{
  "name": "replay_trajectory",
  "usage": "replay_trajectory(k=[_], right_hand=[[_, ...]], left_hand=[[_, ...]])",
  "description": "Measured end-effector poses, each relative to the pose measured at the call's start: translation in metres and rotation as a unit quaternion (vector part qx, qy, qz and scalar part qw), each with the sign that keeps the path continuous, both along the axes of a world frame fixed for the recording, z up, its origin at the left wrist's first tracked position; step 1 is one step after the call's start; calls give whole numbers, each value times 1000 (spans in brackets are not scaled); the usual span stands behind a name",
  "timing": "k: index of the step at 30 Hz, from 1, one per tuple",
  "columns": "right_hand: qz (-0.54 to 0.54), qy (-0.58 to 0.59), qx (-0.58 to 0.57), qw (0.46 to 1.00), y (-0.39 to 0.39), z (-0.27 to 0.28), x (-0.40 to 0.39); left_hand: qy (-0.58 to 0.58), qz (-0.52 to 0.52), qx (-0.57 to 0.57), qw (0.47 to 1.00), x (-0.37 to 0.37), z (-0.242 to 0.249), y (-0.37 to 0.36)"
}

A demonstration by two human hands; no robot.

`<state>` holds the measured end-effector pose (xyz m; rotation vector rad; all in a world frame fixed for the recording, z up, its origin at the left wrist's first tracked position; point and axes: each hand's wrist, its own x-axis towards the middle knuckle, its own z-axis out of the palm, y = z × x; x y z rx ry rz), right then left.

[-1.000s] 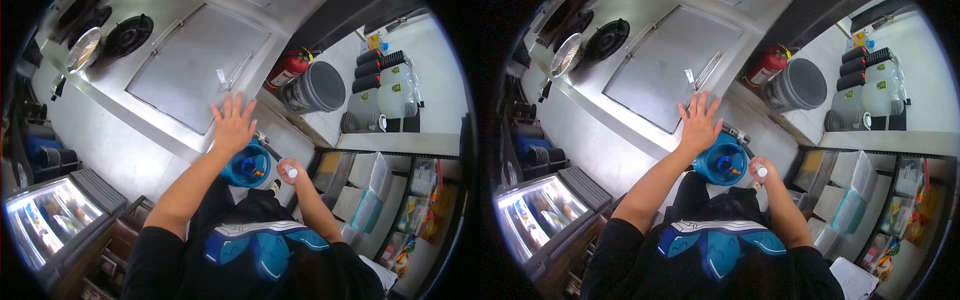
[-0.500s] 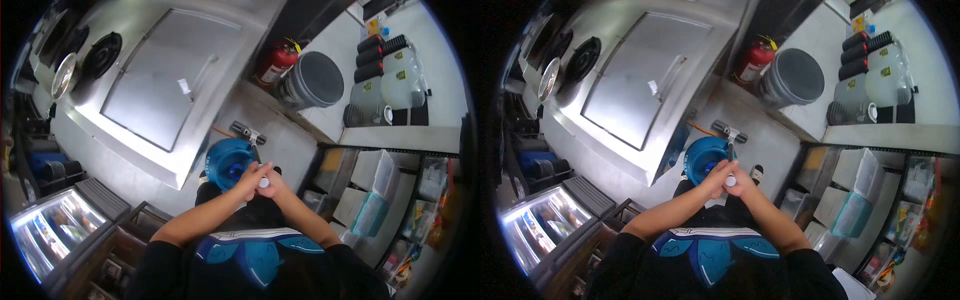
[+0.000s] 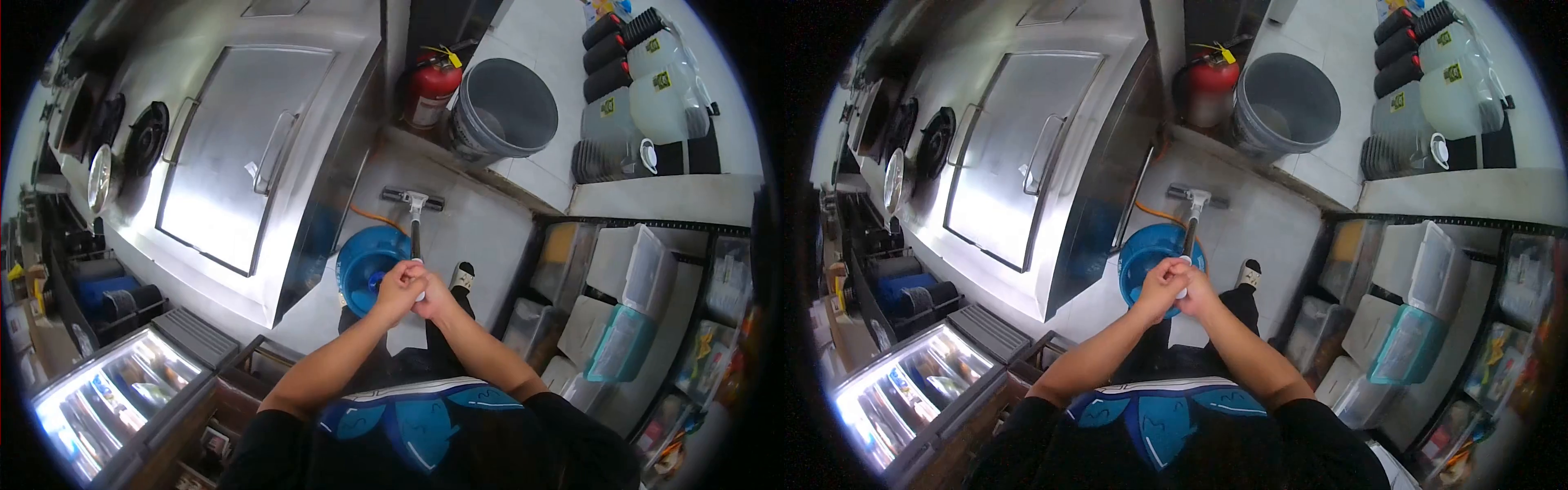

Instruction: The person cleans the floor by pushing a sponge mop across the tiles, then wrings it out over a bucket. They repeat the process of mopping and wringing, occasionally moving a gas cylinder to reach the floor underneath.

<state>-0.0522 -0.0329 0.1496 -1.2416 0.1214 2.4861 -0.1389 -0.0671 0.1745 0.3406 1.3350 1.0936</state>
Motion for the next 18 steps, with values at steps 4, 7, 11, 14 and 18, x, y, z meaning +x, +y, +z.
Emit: replay_trajectory(k=[4, 7, 11, 14, 18], right_hand=[[-44, 90, 16, 995, 5, -29, -5], [-51, 44, 38, 997, -11, -3, 2], [-56, 37, 48, 997, -2, -12, -5], [-56, 50, 72, 995, 26, -7, -20], [-76, 68, 89, 991, 55, -35, -24]], left_hand=[[49, -41, 0, 998, -5, 3, 5], [101, -66, 26, 992, 1, -23, -9], [98, -50, 34, 993, -4, -15, -3], [144, -59, 38, 987, -18, -20, 24], [97, -34, 57, 993, -20, -45, 52]])
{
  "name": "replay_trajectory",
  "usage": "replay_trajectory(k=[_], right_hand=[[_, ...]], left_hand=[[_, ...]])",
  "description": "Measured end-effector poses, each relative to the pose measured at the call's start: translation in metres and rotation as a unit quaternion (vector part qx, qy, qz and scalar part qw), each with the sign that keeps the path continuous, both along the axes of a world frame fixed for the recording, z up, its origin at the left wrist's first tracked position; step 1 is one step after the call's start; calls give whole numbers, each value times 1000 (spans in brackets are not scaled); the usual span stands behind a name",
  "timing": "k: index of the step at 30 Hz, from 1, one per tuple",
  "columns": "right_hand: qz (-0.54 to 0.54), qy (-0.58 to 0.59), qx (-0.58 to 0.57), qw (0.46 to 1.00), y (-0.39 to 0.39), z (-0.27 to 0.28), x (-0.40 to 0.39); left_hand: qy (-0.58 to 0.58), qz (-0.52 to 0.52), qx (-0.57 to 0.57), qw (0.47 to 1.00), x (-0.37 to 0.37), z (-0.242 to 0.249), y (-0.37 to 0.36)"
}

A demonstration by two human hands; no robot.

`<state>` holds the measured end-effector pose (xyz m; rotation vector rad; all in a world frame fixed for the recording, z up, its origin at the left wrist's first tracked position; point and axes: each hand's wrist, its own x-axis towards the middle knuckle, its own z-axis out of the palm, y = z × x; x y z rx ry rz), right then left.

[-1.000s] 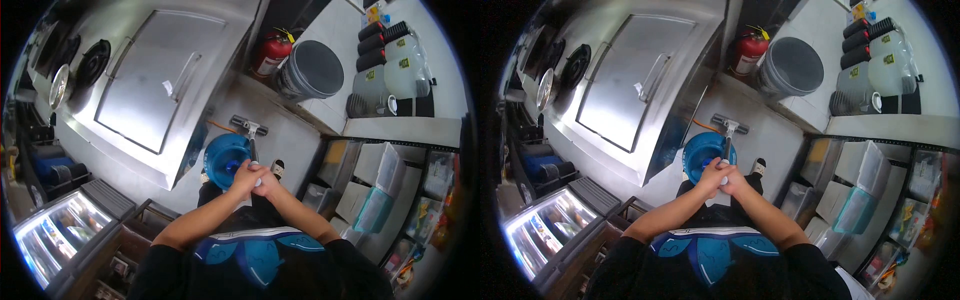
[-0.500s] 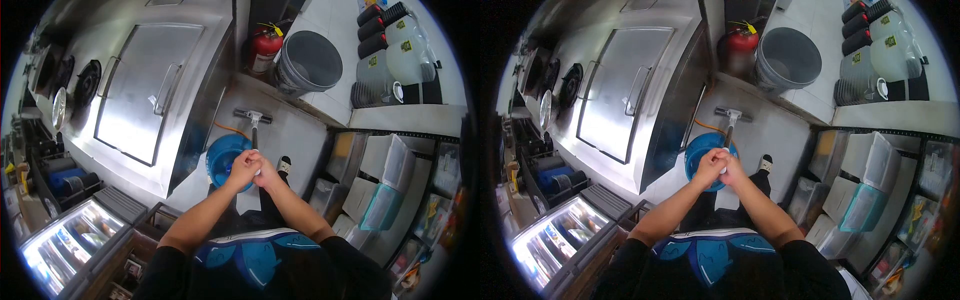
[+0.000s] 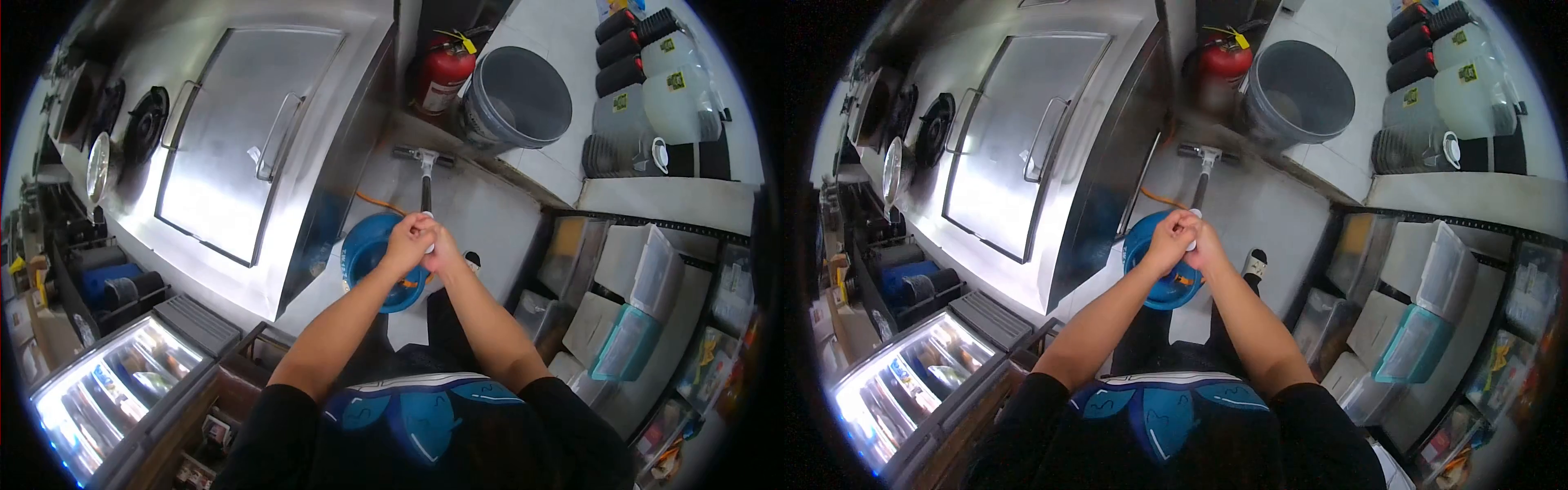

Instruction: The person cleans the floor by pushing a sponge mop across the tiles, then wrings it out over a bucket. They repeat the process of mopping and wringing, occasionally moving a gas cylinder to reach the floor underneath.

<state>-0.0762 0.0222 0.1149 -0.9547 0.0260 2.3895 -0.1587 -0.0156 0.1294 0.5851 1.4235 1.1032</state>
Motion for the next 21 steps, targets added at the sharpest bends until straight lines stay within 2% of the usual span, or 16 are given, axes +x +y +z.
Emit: replay_trajectory(k=[6, 9, 11, 13, 15, 18, 19, 20, 21], right_hand=[[6, 39, -38, 998, -12, -37, -1], [21, 16, -65, 998, -43, -41, -10], [47, -87, -114, 988, -65, -49, -7], [76, -182, -131, 972, -74, -50, -1], [114, -268, -116, 950, -74, -46, 6], [52, -200, -69, 976, -50, -50, -29], [-33, -122, -64, 990, -35, -46, -50], [-55, -153, -90, 983, -9, -27, -71], [-86, -122, -125, 981, 17, -32, -89]], left_hand=[[67, -27, 52, 996, -7, -26, -11], [177, -148, 40, 972, -32, -25, -40], [263, -165, 45, 949, -35, -16, -61], [334, -188, 69, 921, -37, 6, -77], [390, -213, 109, 889, -39, 59, -85], [449, -189, 222, 845, -49, 112, -104], [480, -173, 251, 822, -55, 129, -108], [512, -158, 281, 796, -63, 146, -111], [543, -142, 311, 767, -71, 158, -114]])
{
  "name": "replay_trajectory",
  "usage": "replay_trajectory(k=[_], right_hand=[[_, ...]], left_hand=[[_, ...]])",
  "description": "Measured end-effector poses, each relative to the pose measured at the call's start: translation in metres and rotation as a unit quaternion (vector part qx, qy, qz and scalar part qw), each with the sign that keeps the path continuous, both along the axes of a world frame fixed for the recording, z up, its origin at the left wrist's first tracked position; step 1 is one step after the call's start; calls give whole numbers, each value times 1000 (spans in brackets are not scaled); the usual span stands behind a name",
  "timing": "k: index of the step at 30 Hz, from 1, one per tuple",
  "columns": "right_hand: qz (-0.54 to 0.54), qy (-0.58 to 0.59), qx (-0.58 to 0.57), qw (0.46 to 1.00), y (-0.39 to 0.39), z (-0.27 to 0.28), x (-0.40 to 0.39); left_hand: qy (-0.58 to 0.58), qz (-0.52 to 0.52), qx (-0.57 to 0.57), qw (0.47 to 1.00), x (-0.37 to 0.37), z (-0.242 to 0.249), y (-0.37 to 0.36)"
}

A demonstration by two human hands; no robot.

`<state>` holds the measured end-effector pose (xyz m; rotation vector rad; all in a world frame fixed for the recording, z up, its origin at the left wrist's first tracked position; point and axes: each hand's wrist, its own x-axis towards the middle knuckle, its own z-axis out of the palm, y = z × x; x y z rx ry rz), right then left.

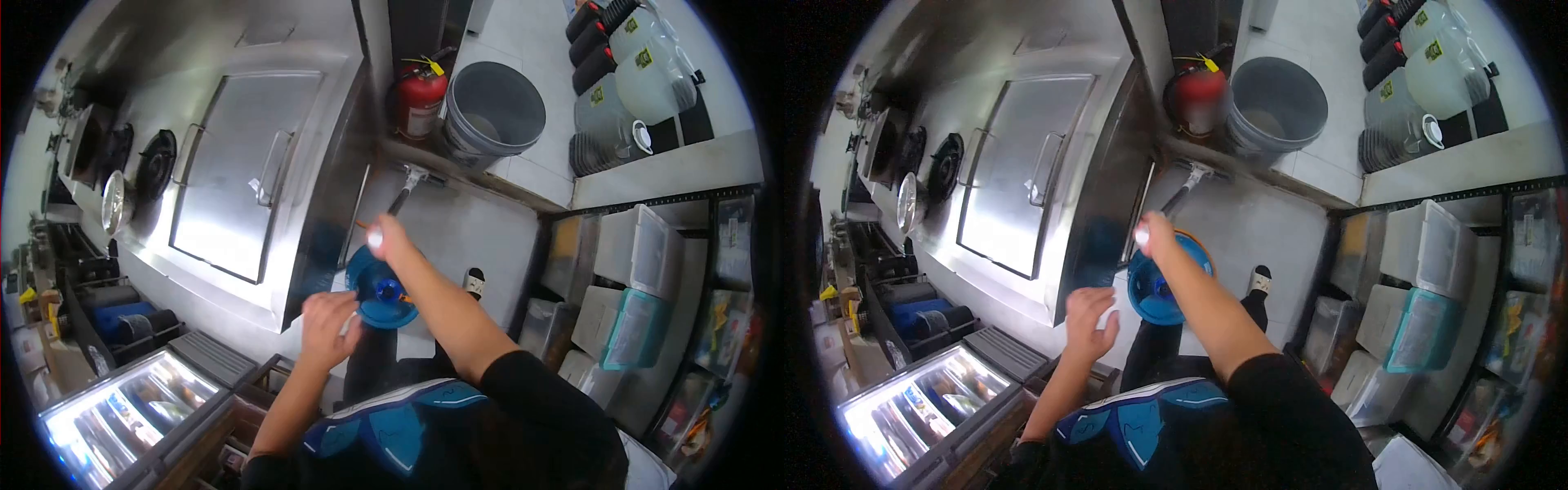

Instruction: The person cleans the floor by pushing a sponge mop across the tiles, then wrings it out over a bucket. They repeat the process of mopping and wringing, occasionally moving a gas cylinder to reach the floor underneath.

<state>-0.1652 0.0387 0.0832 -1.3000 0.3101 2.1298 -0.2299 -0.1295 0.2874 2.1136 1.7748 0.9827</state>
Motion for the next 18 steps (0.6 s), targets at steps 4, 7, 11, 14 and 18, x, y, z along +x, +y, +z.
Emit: replay_trajectory(k=[4, 7, 11, 14, 18], right_hand=[[-87, 56, -47, 994, 80, 42, -28], [-59, 62, -38, 996, 84, 19, -32], [89, -7, -12, 996, 36, -13, -5], [86, 41, 72, 993, 8, -34, 59], [77, 75, 36, 994, -4, 7, 129]], left_hand=[[91, 122, 61, 986, -36, 22, -19], [148, 204, 53, 966, -63, 18, -37], [173, 284, -27, 943, -76, -4, -57], [183, 307, -43, 933, -70, -17, -62], [157, 316, -53, 934, -58, -27, -62]])
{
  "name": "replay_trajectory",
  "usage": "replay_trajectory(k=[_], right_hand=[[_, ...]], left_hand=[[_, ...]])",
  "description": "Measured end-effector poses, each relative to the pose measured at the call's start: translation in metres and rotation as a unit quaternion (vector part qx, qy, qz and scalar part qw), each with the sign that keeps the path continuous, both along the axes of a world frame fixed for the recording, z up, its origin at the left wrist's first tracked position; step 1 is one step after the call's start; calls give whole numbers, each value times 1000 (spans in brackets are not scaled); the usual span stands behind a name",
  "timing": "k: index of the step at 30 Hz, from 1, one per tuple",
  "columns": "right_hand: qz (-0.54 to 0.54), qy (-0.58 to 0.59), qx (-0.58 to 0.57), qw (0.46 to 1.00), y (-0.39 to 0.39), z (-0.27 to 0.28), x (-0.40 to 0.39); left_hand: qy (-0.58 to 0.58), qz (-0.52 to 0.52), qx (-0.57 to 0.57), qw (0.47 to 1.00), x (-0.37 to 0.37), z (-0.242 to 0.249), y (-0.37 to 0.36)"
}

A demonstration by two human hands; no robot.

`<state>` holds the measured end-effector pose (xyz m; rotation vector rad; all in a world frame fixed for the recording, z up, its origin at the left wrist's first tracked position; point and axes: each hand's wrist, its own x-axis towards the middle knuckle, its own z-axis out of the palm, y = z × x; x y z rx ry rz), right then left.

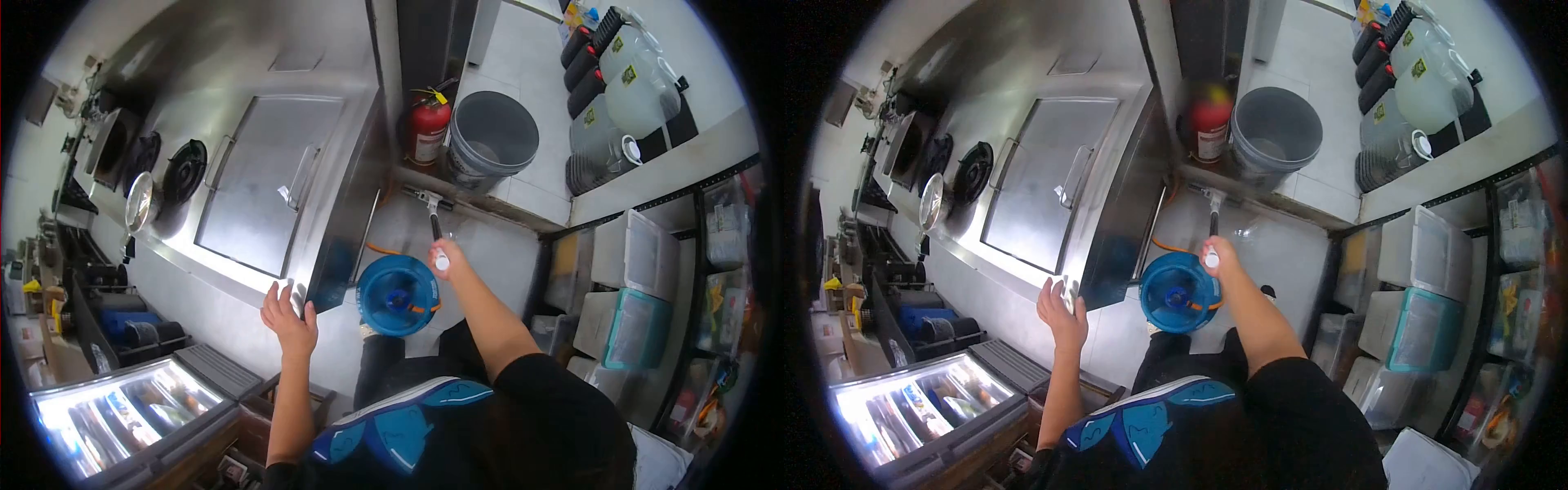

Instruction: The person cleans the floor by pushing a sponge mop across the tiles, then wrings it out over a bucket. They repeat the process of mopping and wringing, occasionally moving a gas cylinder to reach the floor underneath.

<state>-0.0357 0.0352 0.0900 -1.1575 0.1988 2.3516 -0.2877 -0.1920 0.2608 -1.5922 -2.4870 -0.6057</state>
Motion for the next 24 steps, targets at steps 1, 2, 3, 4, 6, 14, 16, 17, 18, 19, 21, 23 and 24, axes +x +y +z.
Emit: replay_trajectory(k=[1, 2, 3, 4, 6, 14, 16, 17, 18, 19, 21, 23, 24], right_hand=[[9, -19, -6, 1000, -7, 9, 11], [18, -37, -13, 999, -13, 14, 21], [19, -55, -3, 998, -18, 10, 28], [18, -72, 6, 997, -22, 3, 32], [18, -98, 26, 995, -22, -2, 32], [7, -99, 62, 993, -21, -16, 35], [32, -140, 51, 988, -32, 11, 63], [47, -161, 44, 985, -39, 21, 75], [55, -183, 34, 981, -44, 16, 84], [62, -204, 26, 977, -46, 7, 92], [69, -225, 26, 971, -45, -6, 99], [71, -229, 35, 970, -49, -13, 103], [67, -220, 40, 972, -49, -13, 110]], left_hand=[[-5, 5, -6, 1000, 3, -1, 2], [-9, 10, -12, 1000, 7, -1, 4], [-12, 14, -19, 1000, 9, -2, 6], [-9, 17, -22, 1000, 11, -2, 9], [0, 21, -30, 999, 12, -5, 14], [72, 52, -97, 991, 13, -18, 26], [81, 47, -95, 991, 13, -20, 26], [77, 47, -97, 991, 16, -17, 28], [83, 48, -92, 991, 17, -18, 28], [90, 49, -85, 991, 17, -19, 28], [106, 55, -84, 989, 19, -17, 30], [113, 55, -80, 989, 20, -15, 30], [114, 55, -75, 989, 21, -16, 31]])
